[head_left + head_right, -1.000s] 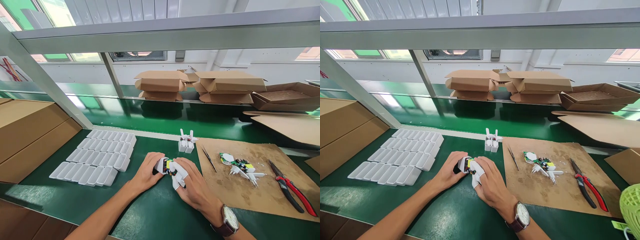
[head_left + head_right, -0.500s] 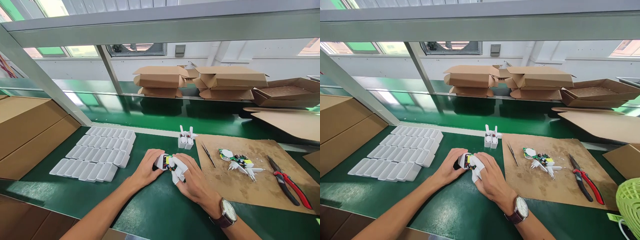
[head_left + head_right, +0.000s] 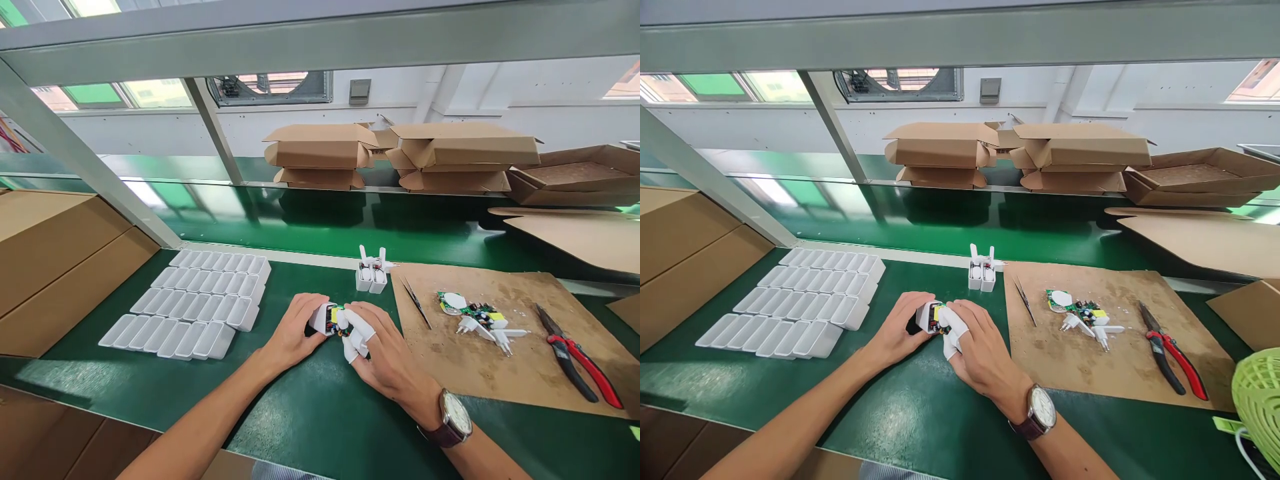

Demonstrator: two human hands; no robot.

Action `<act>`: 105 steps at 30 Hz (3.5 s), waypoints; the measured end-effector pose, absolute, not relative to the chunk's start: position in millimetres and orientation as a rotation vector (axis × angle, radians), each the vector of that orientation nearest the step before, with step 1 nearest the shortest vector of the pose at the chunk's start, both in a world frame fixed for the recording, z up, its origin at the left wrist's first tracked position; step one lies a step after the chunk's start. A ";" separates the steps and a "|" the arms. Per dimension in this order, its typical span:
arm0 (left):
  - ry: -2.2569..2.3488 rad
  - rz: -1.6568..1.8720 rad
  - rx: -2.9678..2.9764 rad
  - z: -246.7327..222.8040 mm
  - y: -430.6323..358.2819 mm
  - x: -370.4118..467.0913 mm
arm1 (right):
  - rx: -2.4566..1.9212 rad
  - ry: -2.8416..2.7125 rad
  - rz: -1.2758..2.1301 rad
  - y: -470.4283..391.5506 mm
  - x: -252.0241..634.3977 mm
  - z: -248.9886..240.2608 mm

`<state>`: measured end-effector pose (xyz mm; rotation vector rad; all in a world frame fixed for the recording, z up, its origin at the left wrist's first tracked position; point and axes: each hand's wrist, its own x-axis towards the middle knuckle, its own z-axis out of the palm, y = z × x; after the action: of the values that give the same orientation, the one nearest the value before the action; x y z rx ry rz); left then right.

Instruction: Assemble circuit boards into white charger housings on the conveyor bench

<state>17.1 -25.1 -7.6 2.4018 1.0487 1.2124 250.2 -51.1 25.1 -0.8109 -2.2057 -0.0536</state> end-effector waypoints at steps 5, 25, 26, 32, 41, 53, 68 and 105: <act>1.061 1.186 2.384 -7.3 -25.1 17.1 | -0.796 -2.218 -0.079 -51.2 250.8 23.2; 0.973 1.022 1.816 -8.1 -33.3 21.3 | -0.878 -2.112 0.376 -37.5 253.5 10.4; 0.972 1.021 1.766 -6.9 -33.8 21.9 | -0.866 -2.133 0.360 -36.9 252.3 8.1; 0.979 1.038 1.651 -1.4 -38.0 24.0 | -0.808 -2.212 0.296 -35.3 245.9 0.5; 1.023 1.113 1.797 -4.6 -42.3 23.1 | -0.766 -2.065 0.383 -38.2 245.6 10.4; 1.031 1.257 1.975 -12.1 -39.3 22.8 | -0.748 -2.116 0.385 -38.8 243.2 3.7; 1.080 1.336 1.987 -5.1 -40.5 26.6 | -0.884 -2.258 0.243 -44.7 241.4 -4.9; 1.092 1.289 2.165 -9.8 -43.2 31.3 | -0.932 -1.299 1.586 -39.3 232.5 -1.8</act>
<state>31.3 -43.2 -9.8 2.1646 1.0923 1.2888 232.5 -39.3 -1.8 -0.9319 -1.2993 1.5860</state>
